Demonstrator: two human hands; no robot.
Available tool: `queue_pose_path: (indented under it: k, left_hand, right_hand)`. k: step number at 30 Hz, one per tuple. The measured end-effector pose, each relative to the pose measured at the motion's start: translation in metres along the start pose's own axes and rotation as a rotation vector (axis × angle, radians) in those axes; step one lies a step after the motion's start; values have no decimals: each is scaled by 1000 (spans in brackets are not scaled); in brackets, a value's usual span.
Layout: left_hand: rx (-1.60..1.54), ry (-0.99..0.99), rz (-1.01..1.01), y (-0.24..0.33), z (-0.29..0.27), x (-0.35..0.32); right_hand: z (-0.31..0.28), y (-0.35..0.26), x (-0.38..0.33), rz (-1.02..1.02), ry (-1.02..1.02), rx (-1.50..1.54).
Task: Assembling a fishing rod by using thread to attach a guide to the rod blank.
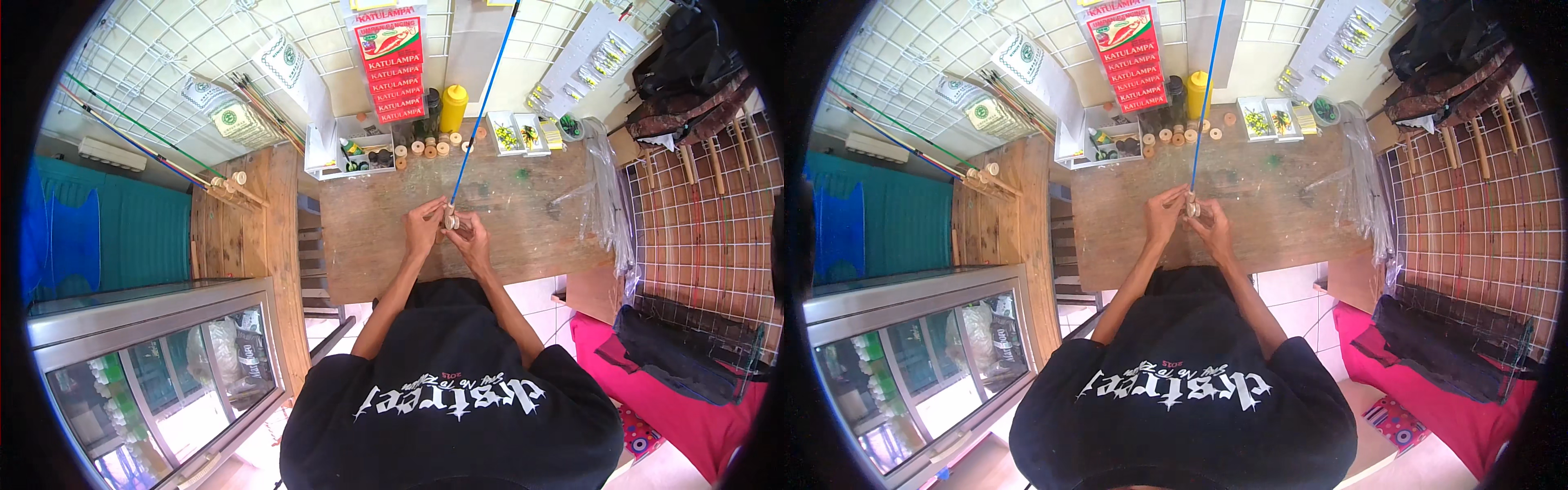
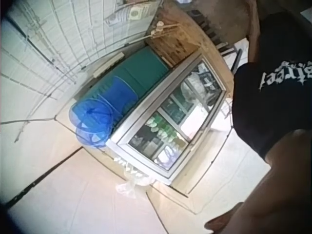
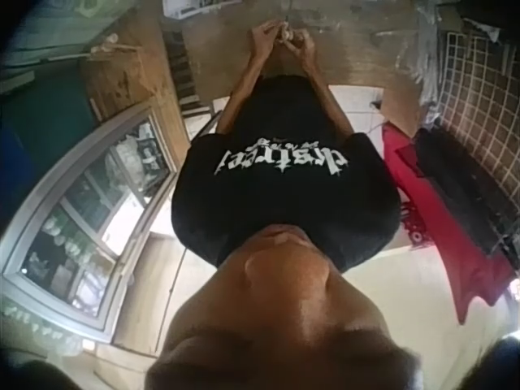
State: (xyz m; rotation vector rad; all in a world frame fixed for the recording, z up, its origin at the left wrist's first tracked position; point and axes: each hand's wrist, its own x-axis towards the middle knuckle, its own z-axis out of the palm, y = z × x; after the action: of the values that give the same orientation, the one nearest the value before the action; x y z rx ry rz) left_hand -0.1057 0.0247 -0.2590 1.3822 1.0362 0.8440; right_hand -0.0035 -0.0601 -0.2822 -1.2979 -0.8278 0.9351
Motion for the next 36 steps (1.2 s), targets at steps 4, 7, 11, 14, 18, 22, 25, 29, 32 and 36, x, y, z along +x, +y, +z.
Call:
queue_pose_path:
  k: [4,7,11,14,18,22,25,29,32,36]
  left_hand:
    - [79,93,-19,1,6,0]
    - [105,162,103,-6,8,-2]
    - [209,192,204,-2,7,-2]
    - [247,151,269,9,8,-5]
    - [287,64,144,8,5,-5]
    - [137,-115,169,-13,-4,2]
    - [-58,-268,74,-33,-12,8]
    - [-109,-398,51,-36,-13,14]
    - [-64,-440,62,-32,-13,16]
    - [-151,-504,69,-40,-15,21]
  right_hand:
    - [-2,1,1,2,-20,36]
    - [0,-3,1,22,-43,30]
    - [-1,-5,0,20,-94,-42]
    - [-7,2,0,20,-95,5]
    - [-9,3,4,-19,-125,68]
    - [-9,-3,3,31,-113,98]
    - [-10,-3,4,41,-140,122]
    - [-11,-3,2,18,-109,76]
    - [-14,-1,3,9,-105,94]
    - [-14,1,4,-31,-109,77]
